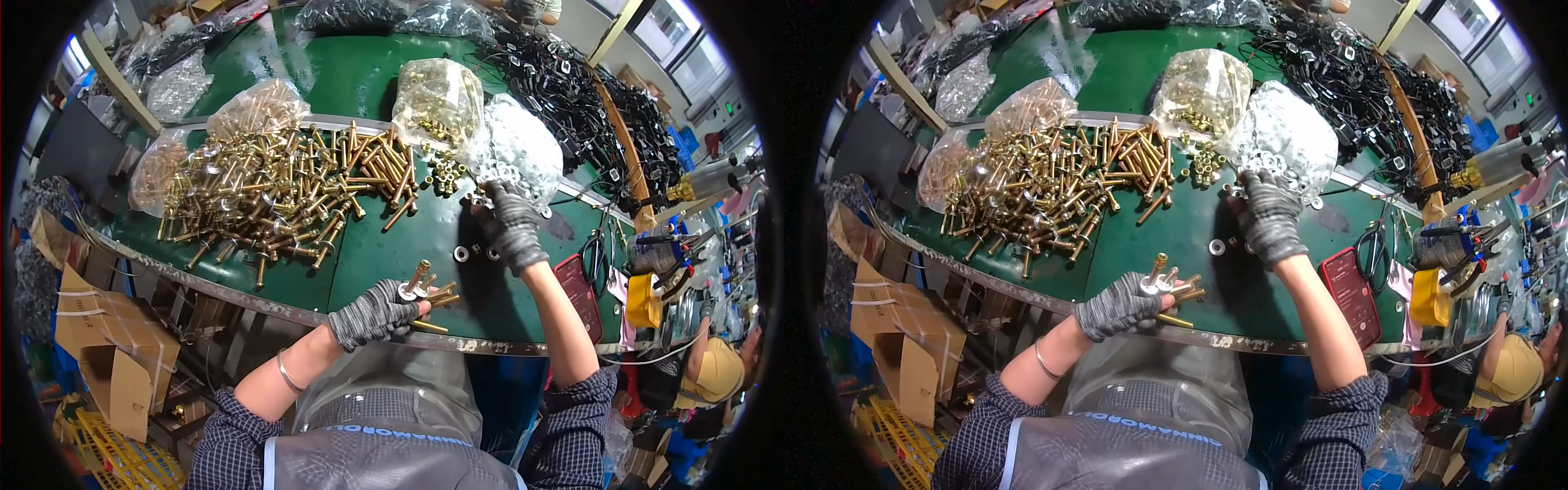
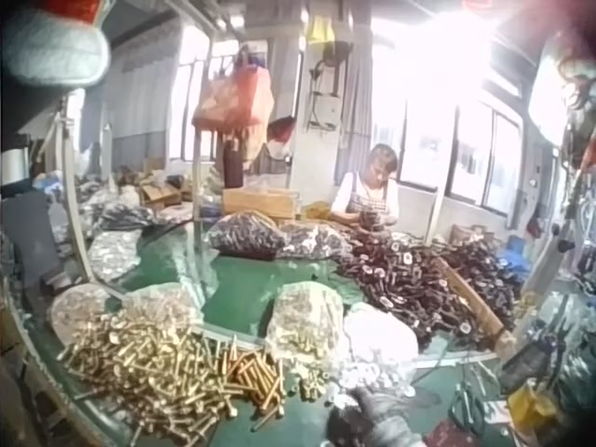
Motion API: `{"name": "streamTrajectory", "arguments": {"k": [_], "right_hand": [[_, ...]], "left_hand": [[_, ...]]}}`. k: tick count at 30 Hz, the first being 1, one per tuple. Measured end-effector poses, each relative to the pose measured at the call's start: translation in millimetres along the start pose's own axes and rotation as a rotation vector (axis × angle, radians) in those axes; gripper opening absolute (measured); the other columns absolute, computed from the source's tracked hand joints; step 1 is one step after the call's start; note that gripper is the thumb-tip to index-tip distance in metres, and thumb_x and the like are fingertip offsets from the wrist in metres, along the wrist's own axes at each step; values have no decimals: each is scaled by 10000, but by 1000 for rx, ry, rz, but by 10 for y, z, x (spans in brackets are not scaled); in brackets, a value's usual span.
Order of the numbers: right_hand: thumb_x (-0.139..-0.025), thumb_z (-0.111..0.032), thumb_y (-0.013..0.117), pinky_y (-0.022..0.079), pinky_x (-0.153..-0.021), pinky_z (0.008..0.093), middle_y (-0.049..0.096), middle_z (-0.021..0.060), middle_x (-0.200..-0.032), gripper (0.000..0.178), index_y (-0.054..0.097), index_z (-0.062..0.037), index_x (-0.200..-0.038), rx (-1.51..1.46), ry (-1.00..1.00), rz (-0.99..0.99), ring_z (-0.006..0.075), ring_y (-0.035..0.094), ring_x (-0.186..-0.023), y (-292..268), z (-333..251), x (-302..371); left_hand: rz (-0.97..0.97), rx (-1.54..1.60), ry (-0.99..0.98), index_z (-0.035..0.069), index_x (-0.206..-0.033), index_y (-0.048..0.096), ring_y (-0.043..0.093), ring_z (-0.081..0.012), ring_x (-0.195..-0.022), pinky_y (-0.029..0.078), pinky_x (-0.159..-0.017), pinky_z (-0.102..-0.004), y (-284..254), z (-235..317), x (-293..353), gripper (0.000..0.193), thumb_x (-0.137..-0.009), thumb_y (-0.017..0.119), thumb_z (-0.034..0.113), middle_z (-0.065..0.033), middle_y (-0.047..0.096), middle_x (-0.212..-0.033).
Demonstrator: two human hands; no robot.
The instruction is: Assembling gold-colored metal rods with silver washers/connectors at a manual workstation.
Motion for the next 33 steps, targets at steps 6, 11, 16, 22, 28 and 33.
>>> {"name": "streamTrajectory", "arguments": {"k": [6,11,16,22,28,33], "right_hand": [[-698,-97,603,447,-593,338,574,105,-728,189,556,-80,-881,-126,-9,-147,263,565,-677,301,-3,-40],[-740,-199,621,443,-606,267,554,97,-732,200,547,-36,-831,-781,193,-439,191,548,-687,14,-365,257],[-746,-178,608,438,-560,311,532,101,-679,169,544,-37,-814,-766,-37,-548,235,535,-627,-245,-852,298],[-728,-158,570,437,-591,376,541,93,-693,142,553,-44,-811,-392,-352,-494,273,544,-678,-415,-1236,276],[-696,-168,593,430,-586,368,525,100,-723,156,545,-48,-785,-415,-196,-646,286,530,-692,-281,-1097,372],[-698,-235,598,426,-577,374,522,106,-695,202,546,-54,-770,-249,-371,-540,283,530,-685,-402,-1200,336]], "left_hand": [[-9,-3,0,47,-901,554,403,-25,-449,326,-396,-167,10,64,25,239,-801,577,263,33,475,-587],[11,-119,-24,57,-765,520,397,-24,-428,319,-389,-166,-61,92,63,235,-810,557,285,34,447,-521],[-26,-143,-9,42,-773,524,390,-32,-423,315,-387,-180,1,126,58,268,-816,539,306,39,447,-523],[4,-392,250,33,-972,554,405,-63,-477,345,-450,-225,21,236,4,287,-808,548,268,13,464,-561],[-11,-316,-13,32,-1020,542,398,-89,-497,356,-487,-243,6,55,16,302,-811,544,250,-8,449,-533],[-54,-615,342,67,-1111,506,558,-242,-601,427,-522,-315,68,181,22,335,-785,561,125,-85,589,-807]]}}
Point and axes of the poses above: each hand's wrist, its own x-axis away from the middle knuckle, its own y-axis out of the palm, z = x × y, the point moved 10 cm from there along -x, towards the middle knuckle
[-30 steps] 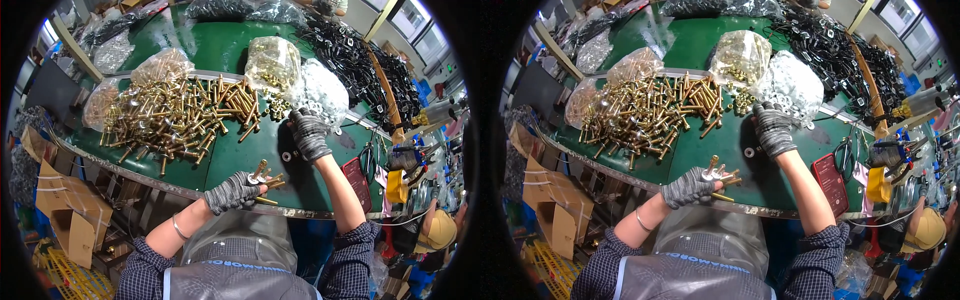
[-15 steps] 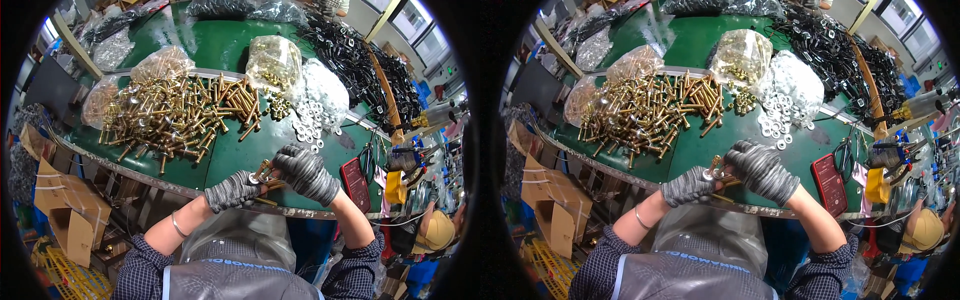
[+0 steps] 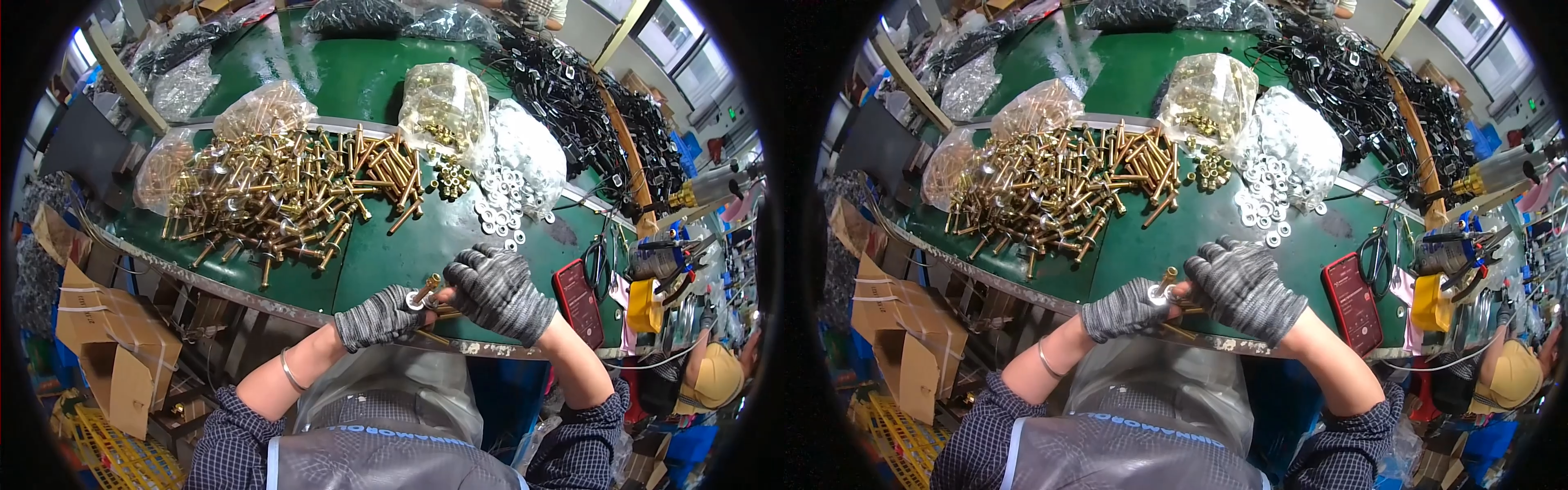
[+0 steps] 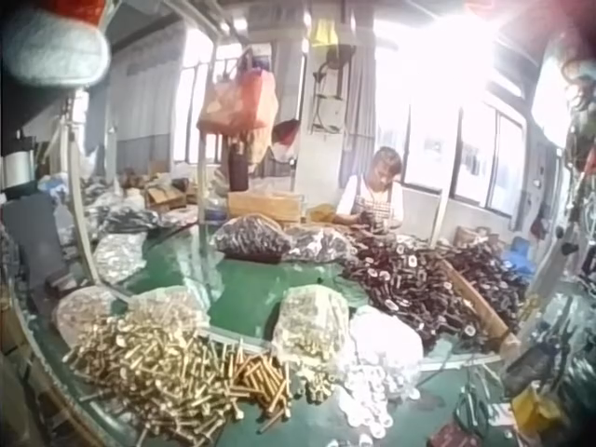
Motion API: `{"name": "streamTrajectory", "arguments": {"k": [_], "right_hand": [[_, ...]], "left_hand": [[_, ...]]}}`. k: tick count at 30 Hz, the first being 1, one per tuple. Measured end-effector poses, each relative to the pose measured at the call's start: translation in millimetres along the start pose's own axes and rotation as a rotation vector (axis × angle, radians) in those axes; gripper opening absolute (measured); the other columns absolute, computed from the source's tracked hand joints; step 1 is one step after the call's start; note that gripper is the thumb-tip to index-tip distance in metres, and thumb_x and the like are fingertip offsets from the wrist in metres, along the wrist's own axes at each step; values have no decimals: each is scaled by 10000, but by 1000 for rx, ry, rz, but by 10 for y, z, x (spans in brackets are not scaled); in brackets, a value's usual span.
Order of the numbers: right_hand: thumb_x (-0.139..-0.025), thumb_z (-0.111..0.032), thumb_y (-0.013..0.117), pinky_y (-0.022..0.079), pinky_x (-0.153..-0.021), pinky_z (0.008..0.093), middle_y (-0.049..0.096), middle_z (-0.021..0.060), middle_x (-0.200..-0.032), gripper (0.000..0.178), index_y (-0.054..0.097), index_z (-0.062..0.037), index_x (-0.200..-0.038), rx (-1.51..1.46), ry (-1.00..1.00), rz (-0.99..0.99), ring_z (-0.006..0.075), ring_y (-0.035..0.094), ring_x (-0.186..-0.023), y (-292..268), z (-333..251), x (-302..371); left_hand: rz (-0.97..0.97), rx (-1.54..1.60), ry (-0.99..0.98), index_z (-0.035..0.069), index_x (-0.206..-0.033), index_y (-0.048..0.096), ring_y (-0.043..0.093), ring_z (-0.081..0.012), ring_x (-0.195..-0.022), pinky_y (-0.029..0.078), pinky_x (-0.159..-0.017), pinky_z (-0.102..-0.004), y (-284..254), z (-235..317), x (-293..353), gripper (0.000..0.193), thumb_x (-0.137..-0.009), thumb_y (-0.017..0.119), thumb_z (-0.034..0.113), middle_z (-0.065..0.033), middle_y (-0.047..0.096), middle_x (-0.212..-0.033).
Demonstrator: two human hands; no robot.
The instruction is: Assembling gold-colored metal rods with silver washers/connectors at a manual workstation.
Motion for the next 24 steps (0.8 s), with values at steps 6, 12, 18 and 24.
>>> {"name": "streamTrajectory", "arguments": {"k": [6,12,18,24], "right_hand": [[-706,-269,587,434,-600,381,542,115,-714,245,555,-63,-835,12,-126,19,283,530,-686,-12,-50,-15],[-687,-228,614,434,-616,393,572,119,-766,218,581,-73,-836,294,354,293,312,549,-725,-46,1130,10],[-695,-157,618,438,-594,376,589,113,-745,167,589,-71,-834,267,430,181,297,555,-691,174,1396,51],[-717,-46,592,448,-549,317,586,123,-676,110,600,-68,-825,-121,237,445,278,573,-613,-266,353,170]], "left_hand": [[72,211,-32,53,-1074,543,538,-182,-582,423,-550,-271,-25,1,24,319,-789,575,192,-62,593,-790],[2,494,-297,43,-1014,574,403,-50,-492,372,-469,-207,41,-76,34,342,-785,590,296,24,461,-593],[10,494,-402,55,-1000,608,429,-41,-573,353,-512,-187,35,-112,51,382,-769,594,359,30,525,-658],[194,583,-349,31,-743,548,430,-48,-443,362,-403,-195,-73,-235,66,311,-782,587,337,14,491,-581]]}}
Point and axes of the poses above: each hand's wrist, its own x-axis away from the middle knuckle, its own y-axis out of the palm, z = x × y, the point moved 10 cm from there along -x, towards the middle knuckle
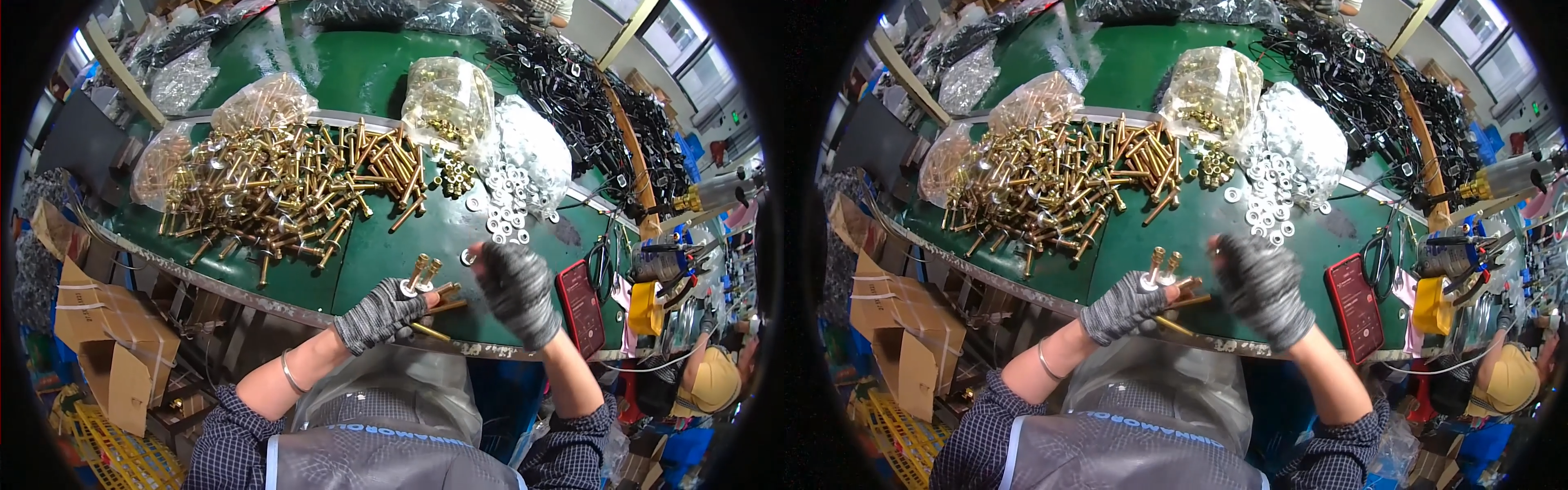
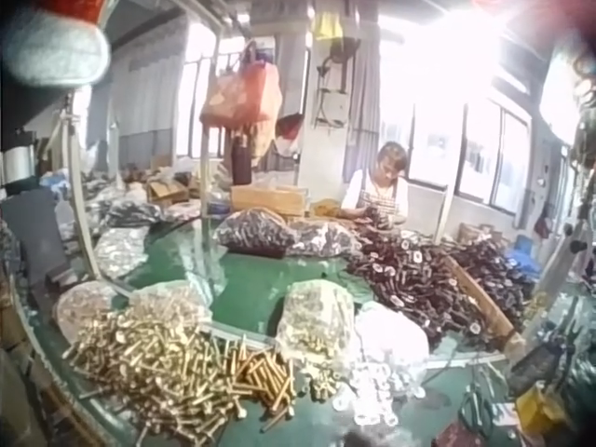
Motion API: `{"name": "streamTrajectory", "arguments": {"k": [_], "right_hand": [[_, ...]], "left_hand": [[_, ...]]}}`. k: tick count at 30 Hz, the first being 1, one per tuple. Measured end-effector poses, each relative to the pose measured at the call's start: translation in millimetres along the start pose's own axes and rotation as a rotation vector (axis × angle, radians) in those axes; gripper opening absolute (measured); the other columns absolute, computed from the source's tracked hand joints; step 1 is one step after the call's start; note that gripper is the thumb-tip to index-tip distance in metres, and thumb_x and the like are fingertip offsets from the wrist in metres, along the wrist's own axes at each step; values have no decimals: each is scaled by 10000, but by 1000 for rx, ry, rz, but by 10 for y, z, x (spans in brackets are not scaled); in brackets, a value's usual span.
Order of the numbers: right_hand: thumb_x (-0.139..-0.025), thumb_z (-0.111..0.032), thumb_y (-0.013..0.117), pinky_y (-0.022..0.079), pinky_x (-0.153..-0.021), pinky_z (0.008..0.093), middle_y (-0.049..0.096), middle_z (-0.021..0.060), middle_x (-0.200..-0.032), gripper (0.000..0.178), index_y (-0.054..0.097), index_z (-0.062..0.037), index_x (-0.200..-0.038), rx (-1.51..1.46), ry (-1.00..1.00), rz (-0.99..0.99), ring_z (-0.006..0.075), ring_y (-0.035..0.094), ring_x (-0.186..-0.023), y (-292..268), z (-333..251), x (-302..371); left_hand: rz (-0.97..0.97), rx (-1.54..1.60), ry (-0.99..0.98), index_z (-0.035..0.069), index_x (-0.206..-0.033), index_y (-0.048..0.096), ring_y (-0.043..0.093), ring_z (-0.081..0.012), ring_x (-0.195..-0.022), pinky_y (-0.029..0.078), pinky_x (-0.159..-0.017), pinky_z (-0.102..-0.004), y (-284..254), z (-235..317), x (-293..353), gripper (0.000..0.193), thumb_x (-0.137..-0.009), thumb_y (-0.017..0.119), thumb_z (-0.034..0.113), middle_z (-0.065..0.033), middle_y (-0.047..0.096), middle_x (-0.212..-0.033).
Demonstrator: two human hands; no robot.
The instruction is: Assembling gold-colored metal rods with silver washers/connectors at a manual workstation.
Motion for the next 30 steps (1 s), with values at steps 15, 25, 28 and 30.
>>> {"name": "streamTrajectory", "arguments": {"k": [15,25,28,30], "right_hand": [[-743,-58,553,448,-545,319,586,111,-671,118,600,-47,-850,-101,173,-6,269,574,-616,218,-39,186],[-667,-77,545,426,-556,339,566,66,-673,293,555,-26,-956,143,-115,-113,234,547,-607,326,-354,143],[-673,-115,554,433,-585,333,570,61,-698,311,542,-21,-969,301,-252,-112,230,548,-620,365,-473,160],[-669,-135,559,440,-608,329,572,70,-716,355,529,-17,-1002,517,-420,-69,234,549,-624,354,-603,203]], "left_hand": [[87,-16,110,62,-746,497,377,-32,-459,333,-408,-206,-5,43,-8,211,-827,539,252,49,434,-572],[87,70,131,34,-808,529,397,-33,-560,352,-477,-201,6,78,17,185,-836,533,217,46,475,-619],[80,62,154,22,-831,536,408,-39,-580,363,-495,-204,-13,73,11,191,-837,529,213,40,487,-632],[66,16,152,12,-853,540,414,-45,-589,372,-511,-208,2,66,-7,201,-838,528,212,34,493,-640]]}}
Point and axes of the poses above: each hand's wrist, its own x-axis away from the middle knuckle, its own y-axis out of the palm, z = x × y, the point moved 10 cm from there along -x, towards the middle knuckle
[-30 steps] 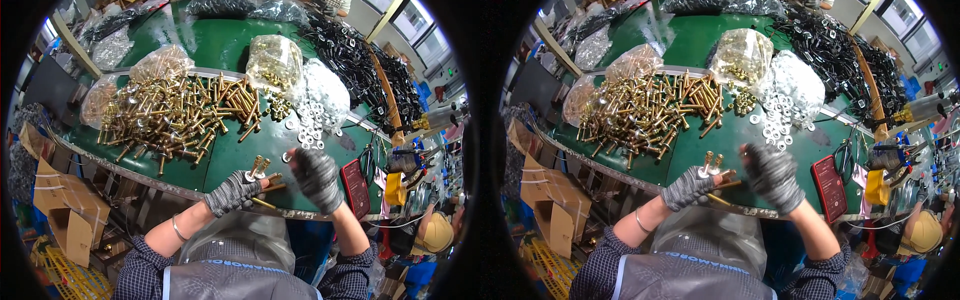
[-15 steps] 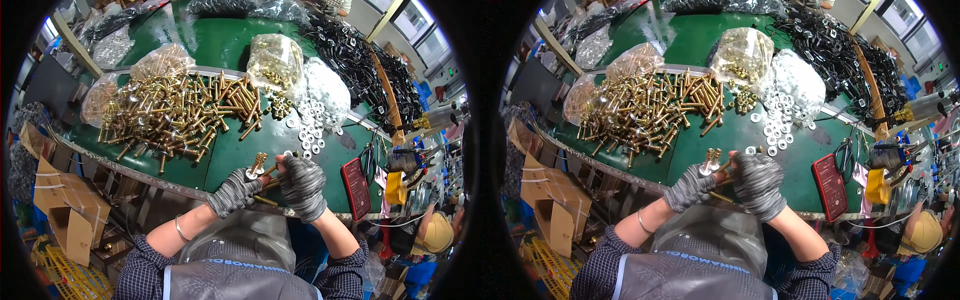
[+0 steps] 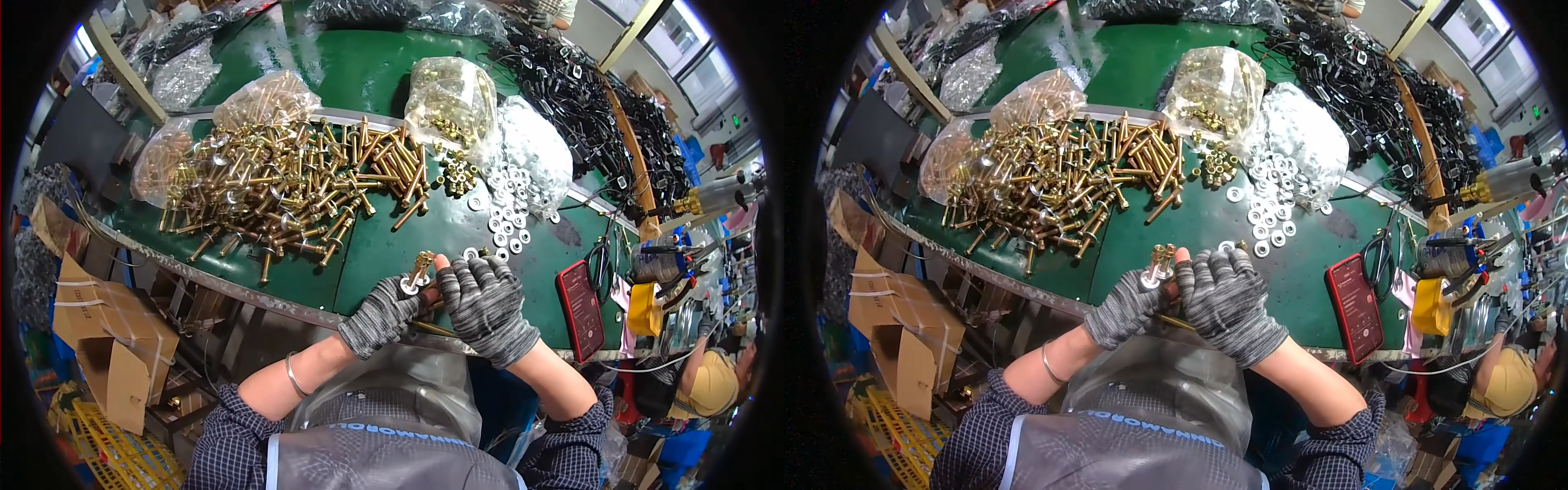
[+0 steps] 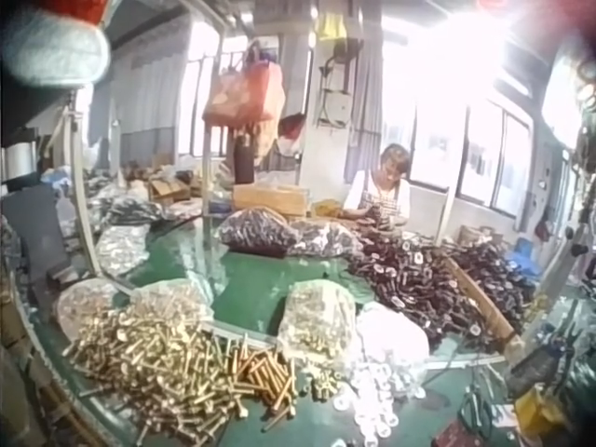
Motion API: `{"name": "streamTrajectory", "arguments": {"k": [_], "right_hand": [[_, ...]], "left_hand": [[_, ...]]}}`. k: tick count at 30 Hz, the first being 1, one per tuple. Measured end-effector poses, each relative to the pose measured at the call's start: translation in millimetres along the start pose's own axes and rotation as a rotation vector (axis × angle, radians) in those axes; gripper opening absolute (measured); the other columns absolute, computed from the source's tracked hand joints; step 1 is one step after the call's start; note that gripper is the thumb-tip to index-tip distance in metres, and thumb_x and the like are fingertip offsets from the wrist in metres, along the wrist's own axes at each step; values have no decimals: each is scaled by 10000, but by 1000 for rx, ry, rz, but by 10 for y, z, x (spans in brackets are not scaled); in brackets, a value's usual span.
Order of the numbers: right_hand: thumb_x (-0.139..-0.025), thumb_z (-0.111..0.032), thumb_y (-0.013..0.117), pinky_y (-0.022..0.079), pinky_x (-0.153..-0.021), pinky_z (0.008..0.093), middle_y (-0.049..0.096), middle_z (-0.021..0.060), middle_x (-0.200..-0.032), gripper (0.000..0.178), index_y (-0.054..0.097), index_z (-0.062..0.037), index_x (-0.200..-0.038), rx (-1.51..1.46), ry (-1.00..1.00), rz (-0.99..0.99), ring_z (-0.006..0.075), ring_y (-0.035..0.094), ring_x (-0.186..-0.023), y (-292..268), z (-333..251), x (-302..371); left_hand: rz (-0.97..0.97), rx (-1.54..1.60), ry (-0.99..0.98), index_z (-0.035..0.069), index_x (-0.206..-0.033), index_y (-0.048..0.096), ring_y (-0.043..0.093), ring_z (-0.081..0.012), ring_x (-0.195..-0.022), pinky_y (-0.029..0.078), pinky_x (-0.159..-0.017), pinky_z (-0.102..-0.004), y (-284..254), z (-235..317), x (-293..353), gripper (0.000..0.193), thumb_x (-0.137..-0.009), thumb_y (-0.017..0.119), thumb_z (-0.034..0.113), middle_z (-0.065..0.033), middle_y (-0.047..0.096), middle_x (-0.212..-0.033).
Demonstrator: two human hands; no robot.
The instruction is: Assembling gold-colored metal rods with silver washers/connectors at a manual workstation.
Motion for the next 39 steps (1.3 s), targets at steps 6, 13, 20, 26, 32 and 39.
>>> {"name": "streamTrajectory", "arguments": {"k": [6,13,20,26,32,39], "right_hand": [[-680,-106,581,452,-535,302,587,82,-677,332,557,-57,-1007,-381,174,20,211,568,-591,4,86,29],[-750,-144,554,448,-640,375,585,114,-816,195,572,-101,-939,-606,493,-28,286,563,-741,636,1225,-3],[-716,-152,594,441,-623,370,575,119,-725,183,567,-81,-883,-219,505,-208,306,555,-704,1116,1457,-133],[-689,-109,610,440,-613,347,566,99,-695,148,560,-47,-814,-1067,563,-191,269,553,-672,659,985,102],[-690,-133,622,437,-574,360,544,79,-679,127,570,-65,-784,-761,185,-216,268,535,-625,168,500,-53],[-698,-174,604,426,-573,373,527,83,-688,135,553,-74,-772,-552,45,-298,275,524,-668,132,347,-33]], "left_hand": [[10,-17,71,11,-877,547,440,-55,-582,378,-515,-209,-19,47,8,210,-838,525,216,24,506,-644],[38,140,-217,45,-872,550,420,-35,-449,324,-382,-168,-1,-62,98,258,-799,577,291,-9,527,-635],[9,183,-257,30,-904,527,402,-37,-393,335,-352,-162,75,-81,84,243,-813,560,253,-17,518,-622],[5,190,-253,30,-890,527,427,-41,-428,350,-371,-168,-1,-116,103,249,-809,566,262,-5,510,-621],[-43,20,-125,29,-861,541,432,-40,-460,371,-404,-180,6,-63,30,263,-807,562,286,14,501,-615],[-131,-79,-125,23,-800,541,431,-46,-477,380,-423,-194,83,-44,27,264,-805,559,286,20,486,-592]]}}
Point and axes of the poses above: each hand's wrist, its own x-axis away from the middle knuckle, its own y-axis out of the palm, z = x × y, the point moved 10 cm from there along -x, towards the middle knuckle
